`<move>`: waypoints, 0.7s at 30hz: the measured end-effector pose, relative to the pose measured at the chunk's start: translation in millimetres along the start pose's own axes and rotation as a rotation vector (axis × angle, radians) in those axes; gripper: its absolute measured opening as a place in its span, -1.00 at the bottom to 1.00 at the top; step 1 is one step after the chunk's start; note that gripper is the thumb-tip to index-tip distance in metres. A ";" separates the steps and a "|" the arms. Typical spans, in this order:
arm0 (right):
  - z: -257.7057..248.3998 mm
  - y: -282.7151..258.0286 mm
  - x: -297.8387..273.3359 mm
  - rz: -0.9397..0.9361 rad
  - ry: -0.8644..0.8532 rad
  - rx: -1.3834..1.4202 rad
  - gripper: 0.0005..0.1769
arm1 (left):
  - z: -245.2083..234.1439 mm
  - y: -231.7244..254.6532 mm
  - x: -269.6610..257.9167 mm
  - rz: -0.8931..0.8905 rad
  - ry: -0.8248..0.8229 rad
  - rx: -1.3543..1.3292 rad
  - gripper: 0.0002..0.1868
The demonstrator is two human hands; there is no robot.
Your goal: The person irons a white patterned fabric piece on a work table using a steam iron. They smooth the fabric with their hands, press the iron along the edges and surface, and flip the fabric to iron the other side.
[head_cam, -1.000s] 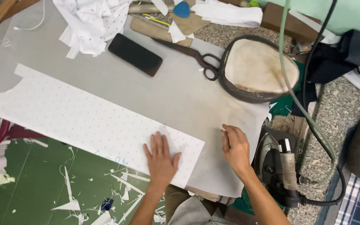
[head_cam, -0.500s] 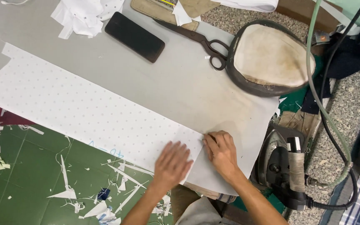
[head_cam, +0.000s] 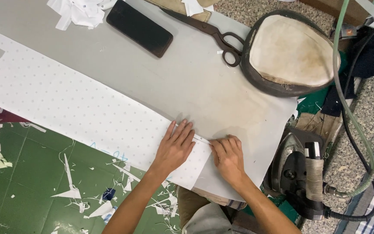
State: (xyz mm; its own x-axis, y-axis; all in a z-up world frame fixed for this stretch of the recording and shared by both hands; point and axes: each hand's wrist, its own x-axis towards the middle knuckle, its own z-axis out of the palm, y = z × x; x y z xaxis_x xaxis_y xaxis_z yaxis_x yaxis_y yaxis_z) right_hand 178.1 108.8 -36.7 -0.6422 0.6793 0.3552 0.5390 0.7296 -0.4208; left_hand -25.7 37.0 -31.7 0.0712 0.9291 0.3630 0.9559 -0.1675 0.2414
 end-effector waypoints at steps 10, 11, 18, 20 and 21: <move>-3.4 0.1 -27.0 -0.086 -0.110 -0.118 -0.67 | -7.8 33.2 -21.1 -0.051 -0.153 -0.142 -0.37; -10.2 -3.3 -23.6 -0.077 -0.104 -0.116 -0.66 | -5.2 36.6 -22.6 -0.080 -0.193 -0.129 -0.34; -52.5 10.0 -100.4 0.096 -0.338 -0.337 0.01 | -13.5 41.3 -15.8 -0.031 -0.213 0.002 -0.39; -79.3 2.5 -134.8 0.200 -0.402 -0.398 0.02 | -12.1 40.9 -15.1 -0.029 -0.205 0.002 -0.40; -93.2 -2.1 -153.8 0.300 -0.476 -0.454 0.04 | -11.8 42.2 -17.0 -0.038 -0.203 -0.002 -0.40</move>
State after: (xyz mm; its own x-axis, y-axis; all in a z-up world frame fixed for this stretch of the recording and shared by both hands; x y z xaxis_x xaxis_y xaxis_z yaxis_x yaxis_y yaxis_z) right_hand 326.6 10.1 -12.6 -0.5432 0.8229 -0.1665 0.8361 0.5483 -0.0181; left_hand 10.1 10.2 -17.1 0.0915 0.9820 0.1652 0.9585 -0.1318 0.2528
